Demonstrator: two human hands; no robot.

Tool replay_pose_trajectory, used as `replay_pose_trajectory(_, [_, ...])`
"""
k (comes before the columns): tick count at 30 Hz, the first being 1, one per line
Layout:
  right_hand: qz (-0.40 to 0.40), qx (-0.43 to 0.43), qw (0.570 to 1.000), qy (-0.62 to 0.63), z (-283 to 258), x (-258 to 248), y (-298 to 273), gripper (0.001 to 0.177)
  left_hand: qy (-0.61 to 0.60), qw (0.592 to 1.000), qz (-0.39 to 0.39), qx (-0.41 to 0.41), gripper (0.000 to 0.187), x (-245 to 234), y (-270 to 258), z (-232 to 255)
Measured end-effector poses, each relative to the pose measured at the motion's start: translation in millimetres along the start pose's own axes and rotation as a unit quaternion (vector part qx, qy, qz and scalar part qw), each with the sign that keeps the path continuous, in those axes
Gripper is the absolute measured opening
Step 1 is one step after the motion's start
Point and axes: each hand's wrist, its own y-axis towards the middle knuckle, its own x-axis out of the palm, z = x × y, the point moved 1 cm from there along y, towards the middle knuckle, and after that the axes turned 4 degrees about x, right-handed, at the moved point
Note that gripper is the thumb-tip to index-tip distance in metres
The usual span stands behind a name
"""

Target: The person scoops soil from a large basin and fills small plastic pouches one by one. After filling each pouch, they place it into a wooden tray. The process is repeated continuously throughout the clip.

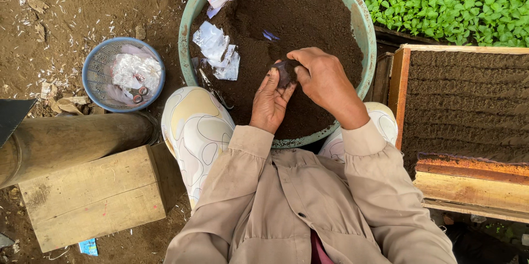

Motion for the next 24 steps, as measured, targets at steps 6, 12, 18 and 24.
replay_pose_trajectory(6, [0.077,0.0,0.996,0.041,33.6,22.6,1.5,0.018,-0.006,0.999,0.028,-0.038,0.037,-8.4,0.0,-13.3])
replay_pose_trajectory(12, [0.059,0.097,0.985,0.127,24.5,8.0,-13.2,0.033,-0.002,1.0,0.007,-0.027,0.038,10.1,-11.1,-13.7])
replay_pose_trajectory(18, [0.063,0.144,0.968,0.196,75.9,52.8,-2.9,0.03,0.256,0.966,-0.001,-0.023,0.035,-1.0,-15.0,-15.8])
replay_pose_trajectory(24, [0.106,0.181,0.908,0.364,107.7,2.2,-46.0,0.04,0.767,0.599,-0.001,0.229,0.023,26.8,-44.2,70.7])
